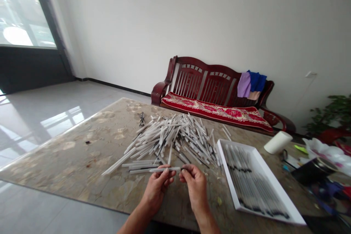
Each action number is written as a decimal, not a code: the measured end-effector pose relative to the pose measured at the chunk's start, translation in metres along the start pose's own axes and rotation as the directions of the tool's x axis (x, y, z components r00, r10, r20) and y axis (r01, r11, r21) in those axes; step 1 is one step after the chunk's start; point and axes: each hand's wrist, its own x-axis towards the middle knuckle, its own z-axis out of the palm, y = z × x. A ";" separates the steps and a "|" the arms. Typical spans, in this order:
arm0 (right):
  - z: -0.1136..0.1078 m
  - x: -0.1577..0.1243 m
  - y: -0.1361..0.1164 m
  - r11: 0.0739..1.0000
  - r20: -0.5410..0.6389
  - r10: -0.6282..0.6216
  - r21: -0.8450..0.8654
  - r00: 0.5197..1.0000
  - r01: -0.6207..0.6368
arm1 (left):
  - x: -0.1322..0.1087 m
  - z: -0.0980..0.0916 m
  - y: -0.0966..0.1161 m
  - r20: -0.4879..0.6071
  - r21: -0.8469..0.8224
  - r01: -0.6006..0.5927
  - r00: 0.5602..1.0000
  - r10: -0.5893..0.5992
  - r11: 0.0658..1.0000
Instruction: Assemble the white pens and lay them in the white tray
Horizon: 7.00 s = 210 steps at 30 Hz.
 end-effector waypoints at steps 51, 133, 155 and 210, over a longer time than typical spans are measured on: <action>-0.020 -0.007 0.002 0.748 0.283 -0.278 -0.535 0.918 0.391 | -0.004 0.002 -0.006 0.062 0.193 -0.086 0.995 0.076 0.977; -0.065 0.103 -0.016 -0.034 0.271 -0.236 -0.962 0.933 0.271 | 0.001 -0.005 -0.003 0.013 0.359 -0.278 0.956 0.293 0.891; 0.000 0.000 -0.006 0.994 -0.037 0.015 0.111 0.999 -0.011 | 0.001 -0.002 0.006 -0.090 0.070 -0.140 0.985 0.146 0.988; -0.157 0.086 -0.066 0.921 -0.313 -0.204 -0.383 0.927 0.073 | -0.004 -0.001 -0.007 0.310 0.602 -0.285 0.944 0.110 0.746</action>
